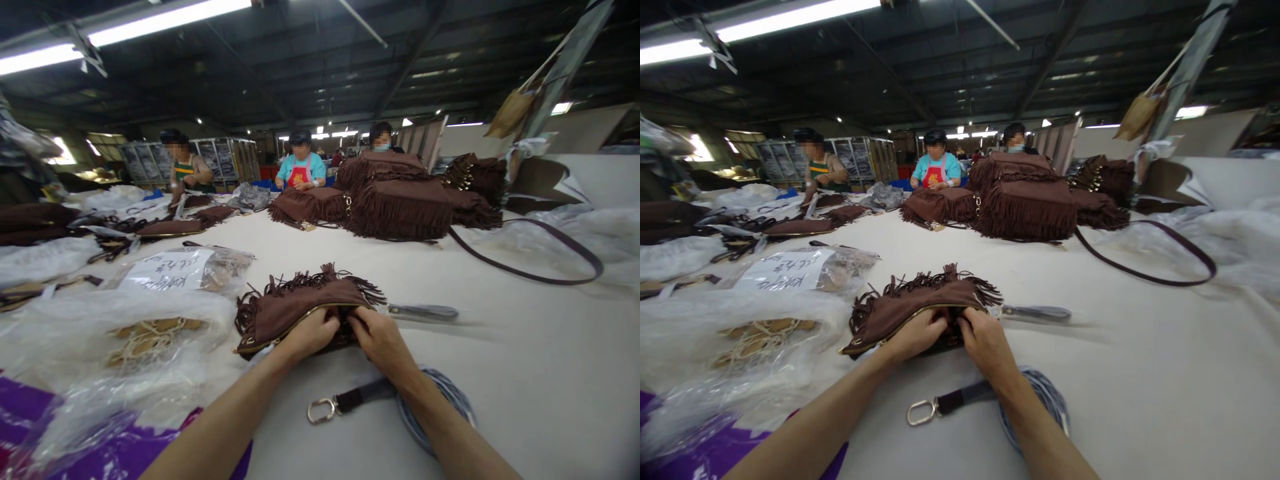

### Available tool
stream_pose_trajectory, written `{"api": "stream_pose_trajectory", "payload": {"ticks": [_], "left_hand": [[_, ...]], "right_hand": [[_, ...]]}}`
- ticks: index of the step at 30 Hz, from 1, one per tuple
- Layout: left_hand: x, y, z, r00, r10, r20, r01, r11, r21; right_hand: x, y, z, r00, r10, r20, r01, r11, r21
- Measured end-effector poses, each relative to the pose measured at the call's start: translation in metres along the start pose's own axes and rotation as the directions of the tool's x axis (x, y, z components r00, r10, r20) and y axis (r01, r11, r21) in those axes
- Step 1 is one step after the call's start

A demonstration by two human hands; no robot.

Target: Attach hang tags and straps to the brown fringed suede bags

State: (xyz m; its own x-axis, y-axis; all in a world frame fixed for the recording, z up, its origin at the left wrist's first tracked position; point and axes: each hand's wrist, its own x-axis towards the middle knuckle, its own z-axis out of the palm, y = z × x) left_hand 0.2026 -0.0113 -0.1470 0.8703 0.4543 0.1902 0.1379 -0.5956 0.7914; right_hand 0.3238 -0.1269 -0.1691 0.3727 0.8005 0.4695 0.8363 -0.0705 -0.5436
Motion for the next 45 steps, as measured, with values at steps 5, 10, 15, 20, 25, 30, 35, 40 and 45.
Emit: {"api": "stream_pose_trajectory", "payload": {"ticks": [5,10,15,20,25,30,35,40,45], "left_hand": [[0.002,0.008,-0.016,0.957,-0.177,0.23,0.282,0.758,-0.588],[0.002,0.012,-0.02,0.936,-0.21,0.281,0.349,0.641,-0.684],[0.0,0.01,-0.017,0.925,-0.235,0.298,0.374,0.703,-0.605],[-0.031,0.02,-0.023,0.833,-0.212,0.512,0.248,0.969,-0.002],[-0.076,0.034,-0.014,0.919,-0.164,0.358,-0.067,0.832,0.551],[-0.096,0.04,-0.002,0.926,-0.198,0.322,-0.066,0.754,0.654],[-0.105,0.043,0.01,0.933,-0.161,0.321,-0.087,0.766,0.636],[-0.102,0.035,0.01,0.943,-0.165,0.29,-0.043,0.801,0.597],[-0.086,0.014,-0.016,0.981,-0.189,0.053,0.172,0.958,0.23]], "right_hand": [[-0.001,-0.01,-0.007,0.98,-0.193,-0.037,0.197,0.957,0.214],[0.001,-0.01,-0.009,0.984,-0.175,-0.03,0.175,0.927,0.332],[0.001,-0.012,-0.011,0.99,-0.143,0.001,0.135,0.933,0.333],[-0.001,-0.012,-0.011,0.991,-0.032,0.126,-0.017,0.929,0.371],[-0.001,-0.012,-0.009,0.982,-0.102,0.16,0.038,0.931,0.362],[-0.002,-0.015,-0.011,0.978,-0.131,0.162,0.069,0.937,0.343],[0.002,-0.016,-0.016,0.965,-0.122,0.234,0.045,0.95,0.31],[0.005,-0.015,-0.026,0.934,-0.133,0.331,0.039,0.961,0.276],[0.005,-0.017,-0.03,0.9,-0.146,0.411,0.039,0.966,0.257]]}}
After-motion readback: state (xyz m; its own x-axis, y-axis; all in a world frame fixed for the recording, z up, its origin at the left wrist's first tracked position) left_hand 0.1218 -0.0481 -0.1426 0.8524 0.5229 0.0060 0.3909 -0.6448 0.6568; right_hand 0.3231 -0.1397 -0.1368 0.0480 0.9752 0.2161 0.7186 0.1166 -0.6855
